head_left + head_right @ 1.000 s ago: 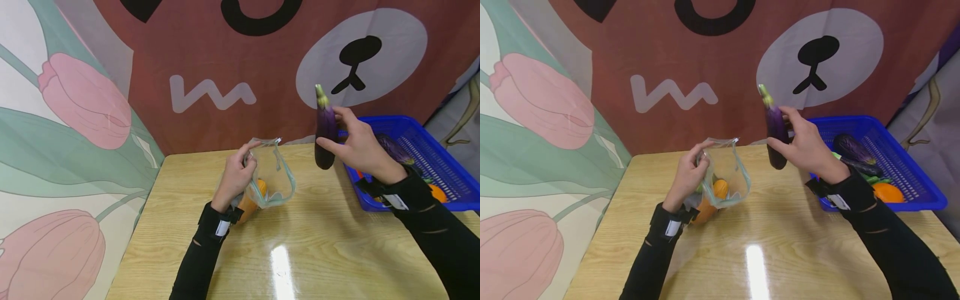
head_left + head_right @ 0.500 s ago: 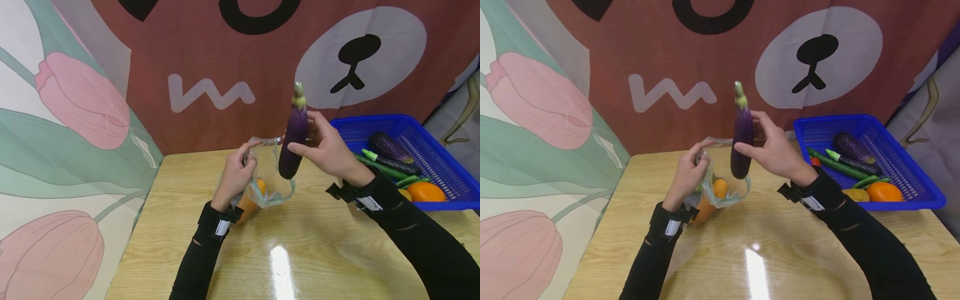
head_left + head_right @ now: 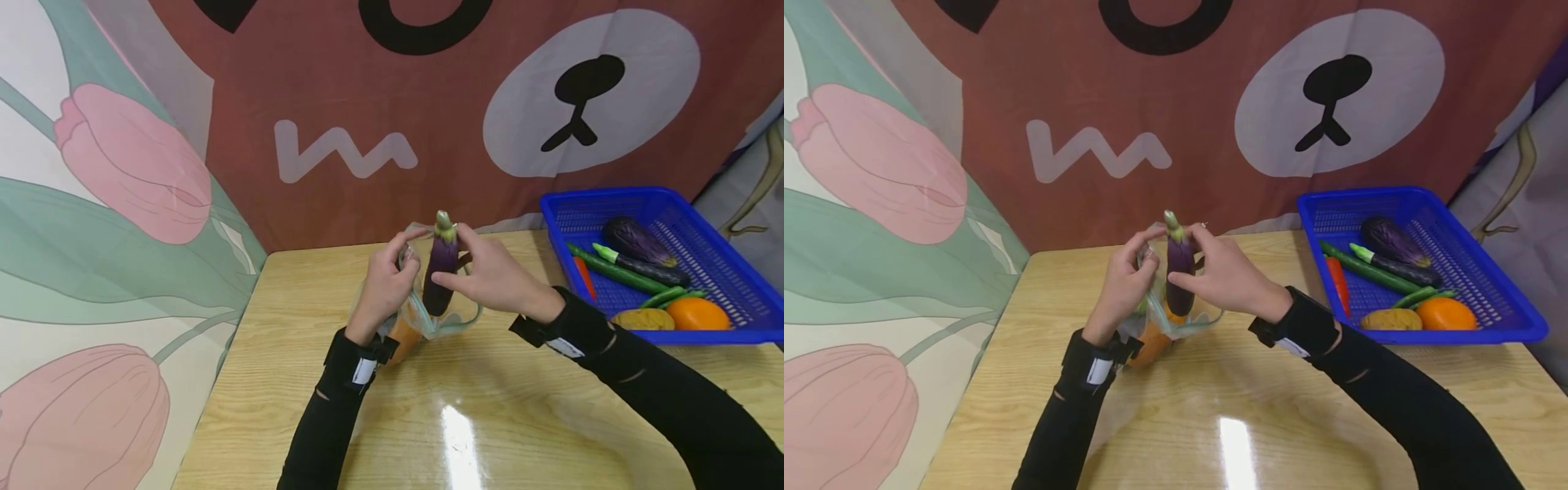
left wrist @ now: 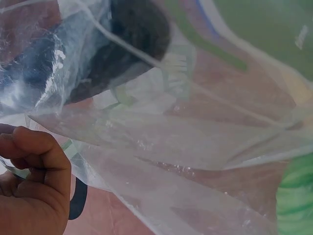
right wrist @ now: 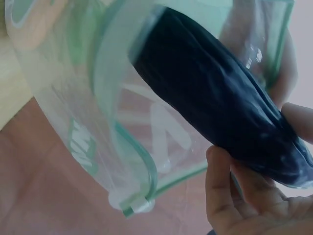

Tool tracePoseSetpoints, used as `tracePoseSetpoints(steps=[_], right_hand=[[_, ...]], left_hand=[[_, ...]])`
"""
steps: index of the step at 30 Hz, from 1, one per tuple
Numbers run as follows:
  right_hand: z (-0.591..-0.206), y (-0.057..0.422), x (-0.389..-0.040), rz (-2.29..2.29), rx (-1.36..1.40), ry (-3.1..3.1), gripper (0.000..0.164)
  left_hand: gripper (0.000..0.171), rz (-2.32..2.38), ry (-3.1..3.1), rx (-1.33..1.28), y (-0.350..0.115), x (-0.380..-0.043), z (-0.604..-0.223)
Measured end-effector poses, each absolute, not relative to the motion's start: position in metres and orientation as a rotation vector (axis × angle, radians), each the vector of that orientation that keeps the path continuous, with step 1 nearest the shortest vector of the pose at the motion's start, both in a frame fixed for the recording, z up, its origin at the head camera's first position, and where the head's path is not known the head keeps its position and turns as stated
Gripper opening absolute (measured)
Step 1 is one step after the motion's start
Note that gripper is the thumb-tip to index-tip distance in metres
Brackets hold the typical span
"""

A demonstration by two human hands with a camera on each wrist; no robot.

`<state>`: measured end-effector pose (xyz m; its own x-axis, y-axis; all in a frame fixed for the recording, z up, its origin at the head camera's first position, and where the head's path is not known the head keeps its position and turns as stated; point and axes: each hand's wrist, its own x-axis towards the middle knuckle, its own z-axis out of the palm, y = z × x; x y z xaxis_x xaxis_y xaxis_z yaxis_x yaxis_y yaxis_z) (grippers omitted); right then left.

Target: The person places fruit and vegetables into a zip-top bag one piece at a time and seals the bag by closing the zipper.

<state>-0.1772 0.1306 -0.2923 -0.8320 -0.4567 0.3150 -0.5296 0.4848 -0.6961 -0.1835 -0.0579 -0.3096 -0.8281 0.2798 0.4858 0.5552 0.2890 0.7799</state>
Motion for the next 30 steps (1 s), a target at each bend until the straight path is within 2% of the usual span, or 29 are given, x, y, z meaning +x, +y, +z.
tracePoseSetpoints(steps=[7,15,22,26,30], right_hand=[[-0.306,0.118,-0.181,1.277,0.886,-2.641,0.049],[-0.312,0.111,-0.183,1.125,0.796,-2.740,0.022],[-0.317,0.111,-0.187,1.039,0.780,-2.668,0.021],[-0.323,0.108,-0.189,1.125,0.823,-2.643,0.013],[-0.328,0.104,-0.191,1.227,0.816,-2.745,0.011]], left_hand=[[0.042,-1.545,-2.299,-0.742,-0.060,-0.193,-0.322],[0.041,-1.575,-2.274,-0.765,-0.060,-0.193,-0.320],[0.041,-1.595,-2.274,-0.781,-0.060,-0.193,-0.320],[0.041,-1.610,-2.277,-0.785,-0.058,-0.191,-0.318],[0.041,-1.630,-2.288,-0.786,-0.056,-0.178,-0.300]])
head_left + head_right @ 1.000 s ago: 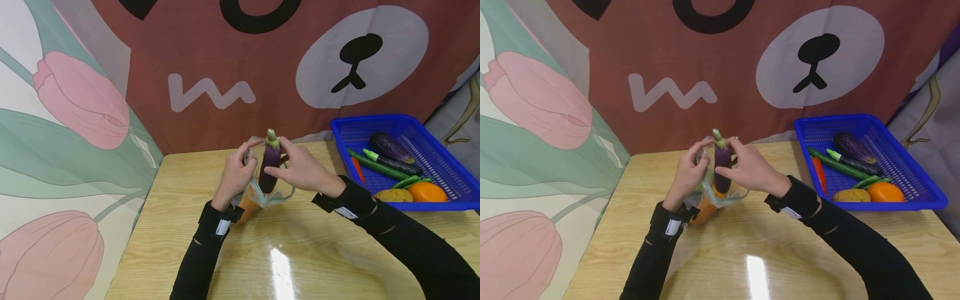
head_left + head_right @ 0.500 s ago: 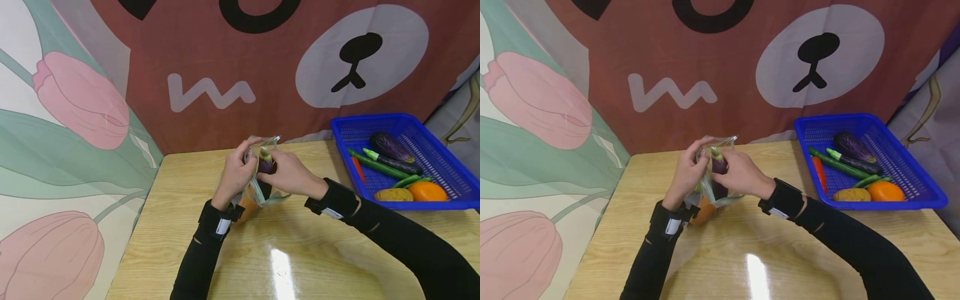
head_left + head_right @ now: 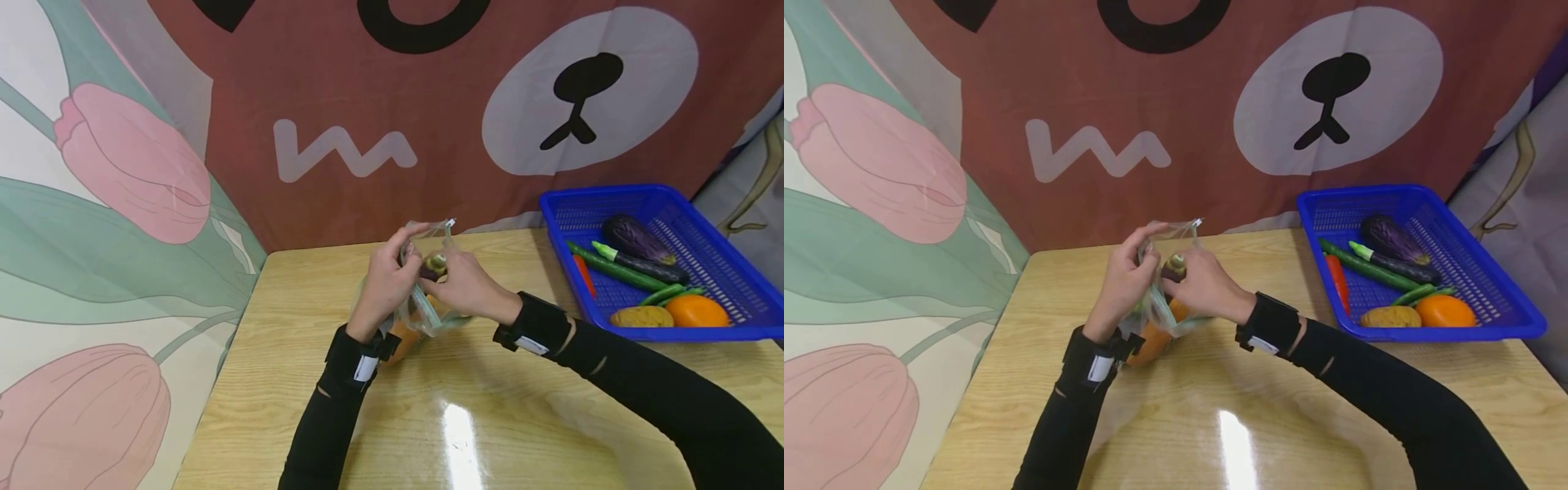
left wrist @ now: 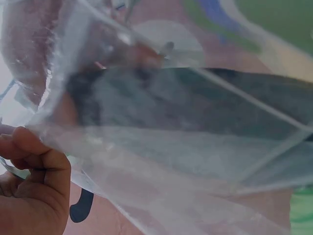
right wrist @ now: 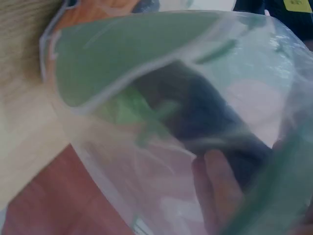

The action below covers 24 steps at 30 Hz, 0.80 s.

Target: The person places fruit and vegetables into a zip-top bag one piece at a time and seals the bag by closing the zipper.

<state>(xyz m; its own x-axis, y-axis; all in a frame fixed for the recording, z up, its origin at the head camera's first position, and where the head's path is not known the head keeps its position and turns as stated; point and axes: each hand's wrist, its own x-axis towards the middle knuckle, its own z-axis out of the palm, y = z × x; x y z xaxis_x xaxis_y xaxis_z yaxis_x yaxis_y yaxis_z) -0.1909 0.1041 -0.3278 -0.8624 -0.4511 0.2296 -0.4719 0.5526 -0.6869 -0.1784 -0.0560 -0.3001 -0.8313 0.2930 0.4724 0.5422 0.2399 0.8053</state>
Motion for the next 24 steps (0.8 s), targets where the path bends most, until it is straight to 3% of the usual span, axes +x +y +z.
tracePoseSetpoints(steps=[8,13,24], right_hand=[[-0.341,0.100,-0.198,1.337,0.946,-2.875,0.026],[-0.353,0.096,-0.203,1.235,1.182,-2.889,0.010],[-0.348,0.100,-0.206,1.332,1.588,-2.882,0.012]], left_hand=[[0.040,-1.620,-2.260,-0.836,-0.052,-0.170,-0.286],[0.039,-1.587,-2.235,-0.860,-0.051,-0.169,-0.287],[0.040,-1.587,-2.241,-0.873,-0.052,-0.169,-0.287]])
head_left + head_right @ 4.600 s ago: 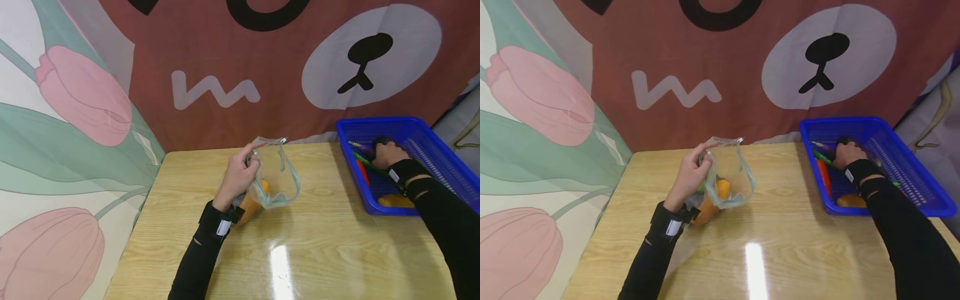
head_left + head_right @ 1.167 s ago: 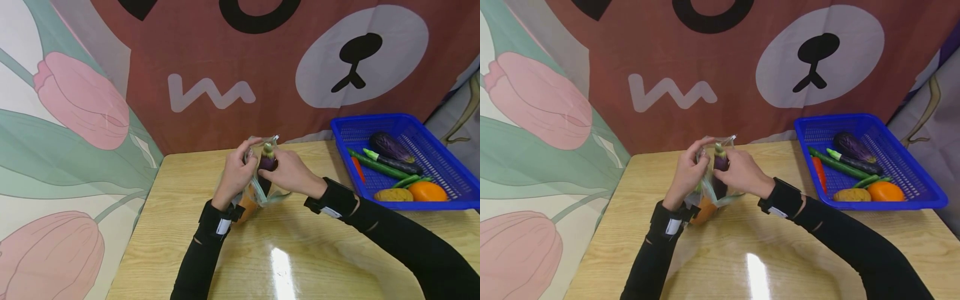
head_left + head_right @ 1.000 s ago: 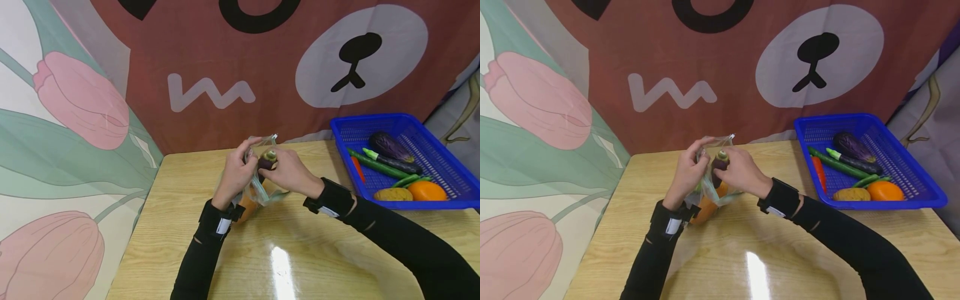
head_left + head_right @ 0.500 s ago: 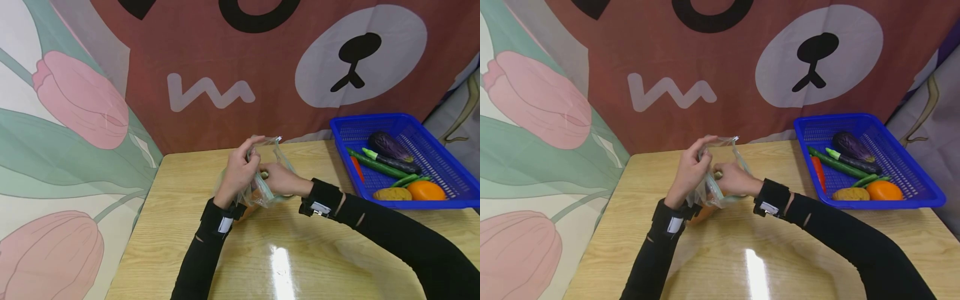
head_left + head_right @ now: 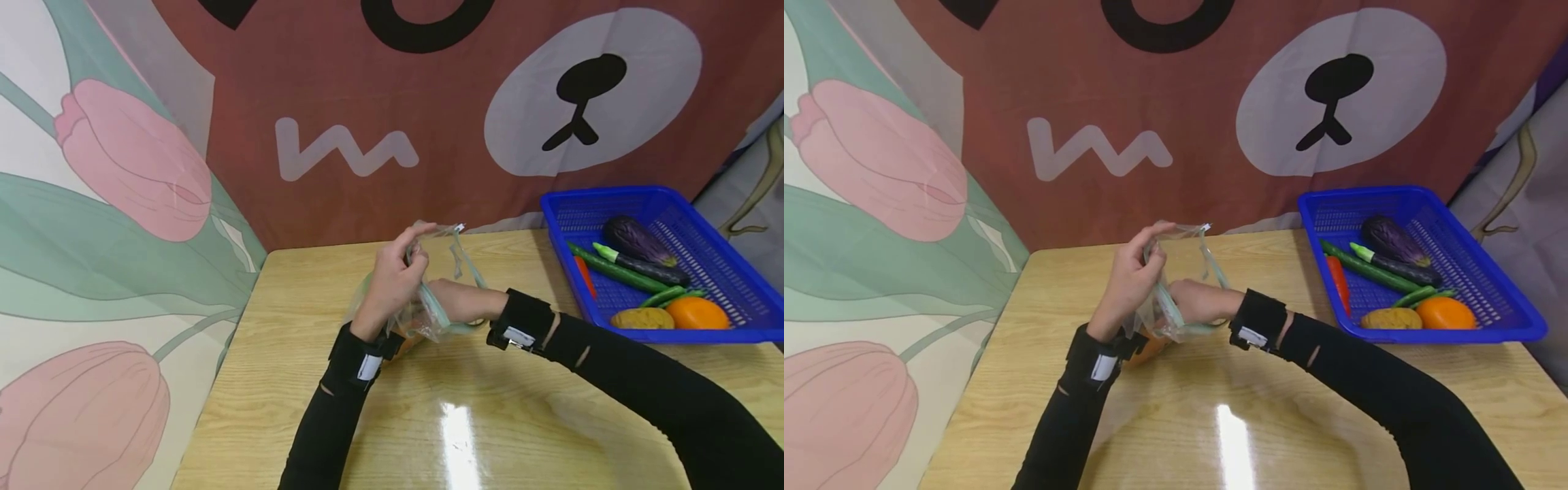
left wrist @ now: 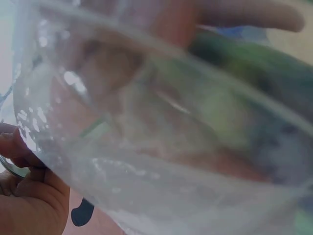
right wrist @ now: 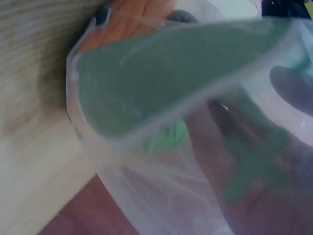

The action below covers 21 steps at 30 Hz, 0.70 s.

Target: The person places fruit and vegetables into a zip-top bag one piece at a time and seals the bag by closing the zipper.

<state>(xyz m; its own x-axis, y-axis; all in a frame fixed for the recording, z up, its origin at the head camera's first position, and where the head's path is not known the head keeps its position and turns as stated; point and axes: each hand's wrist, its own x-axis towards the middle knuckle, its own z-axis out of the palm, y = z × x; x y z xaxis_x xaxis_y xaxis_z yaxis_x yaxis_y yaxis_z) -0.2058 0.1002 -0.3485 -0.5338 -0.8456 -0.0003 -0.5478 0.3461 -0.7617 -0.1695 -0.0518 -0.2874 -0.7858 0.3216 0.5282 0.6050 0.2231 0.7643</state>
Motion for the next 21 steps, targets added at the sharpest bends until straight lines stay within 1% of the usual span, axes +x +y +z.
tracePoseSetpoints(steps=[3,8,10,17,21], right_hand=[[-0.343,0.106,-0.205,-0.996,-1.194,2.238,0.013],[-0.324,0.117,-0.195,-0.947,-1.174,2.342,0.028],[-0.314,0.122,-0.189,-0.938,-1.168,2.415,0.031],[-0.282,0.151,-0.177,-1.035,-1.104,2.636,0.026],[-0.270,0.174,-0.175,-1.028,-1.063,2.804,0.023]], left_hand=[[0.040,-1.599,-2.255,-0.868,-0.052,-0.170,-0.288],[0.040,-1.613,-2.275,-0.845,-0.054,-0.169,-0.289],[0.040,-1.610,-2.279,-0.841,-0.054,-0.168,-0.288],[0.039,-1.604,-2.300,-0.827,-0.053,-0.167,-0.285],[0.040,-1.597,-2.300,-0.825,-0.052,-0.169,-0.286]])
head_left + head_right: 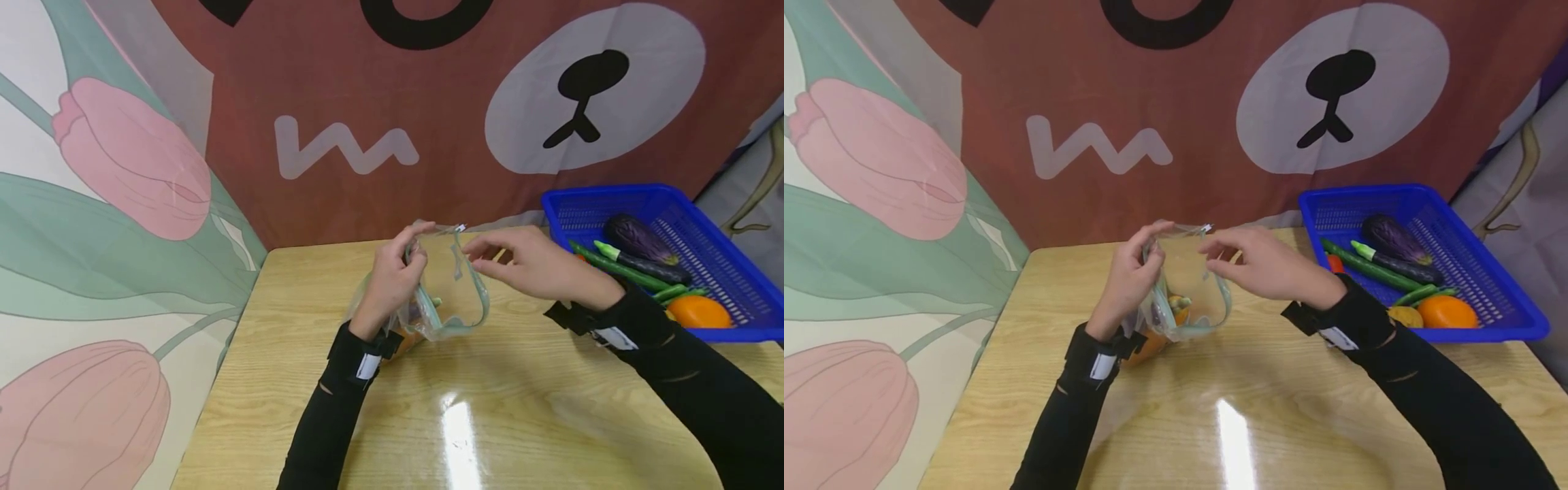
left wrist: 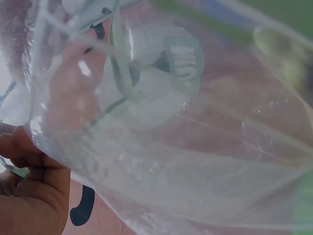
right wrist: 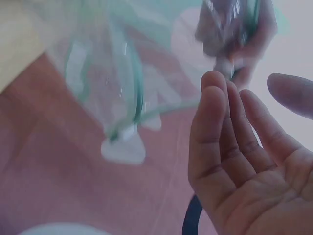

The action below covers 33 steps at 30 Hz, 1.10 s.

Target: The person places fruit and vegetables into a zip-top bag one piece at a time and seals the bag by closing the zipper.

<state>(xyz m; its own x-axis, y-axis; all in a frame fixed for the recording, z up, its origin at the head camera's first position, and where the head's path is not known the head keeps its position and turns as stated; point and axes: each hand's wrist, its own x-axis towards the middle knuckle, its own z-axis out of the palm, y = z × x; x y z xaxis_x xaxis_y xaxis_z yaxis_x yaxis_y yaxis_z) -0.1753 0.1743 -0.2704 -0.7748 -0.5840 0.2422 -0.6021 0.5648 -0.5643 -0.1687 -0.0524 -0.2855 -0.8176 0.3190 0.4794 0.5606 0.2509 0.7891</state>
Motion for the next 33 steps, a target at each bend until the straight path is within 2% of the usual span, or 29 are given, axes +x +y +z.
tracePoseSetpoints(steps=[7,12,23,33], right_hand=[[-0.266,0.215,-0.180,0.937,0.812,-2.793,0.021],[-0.273,0.234,-0.187,0.899,0.630,-2.872,0.023],[-0.285,0.269,-0.198,0.771,0.484,-2.915,0.030],[-0.299,0.312,-0.231,0.521,0.321,-3.027,0.055]], left_hand=[[0.041,-1.593,-2.282,-0.831,-0.056,-0.189,-0.311],[0.042,-1.573,-2.256,-0.835,-0.058,-0.192,-0.315],[0.042,-1.594,-2.231,-0.821,-0.059,-0.191,-0.315],[0.041,-1.612,-2.269,-0.812,-0.057,-0.175,-0.297]])
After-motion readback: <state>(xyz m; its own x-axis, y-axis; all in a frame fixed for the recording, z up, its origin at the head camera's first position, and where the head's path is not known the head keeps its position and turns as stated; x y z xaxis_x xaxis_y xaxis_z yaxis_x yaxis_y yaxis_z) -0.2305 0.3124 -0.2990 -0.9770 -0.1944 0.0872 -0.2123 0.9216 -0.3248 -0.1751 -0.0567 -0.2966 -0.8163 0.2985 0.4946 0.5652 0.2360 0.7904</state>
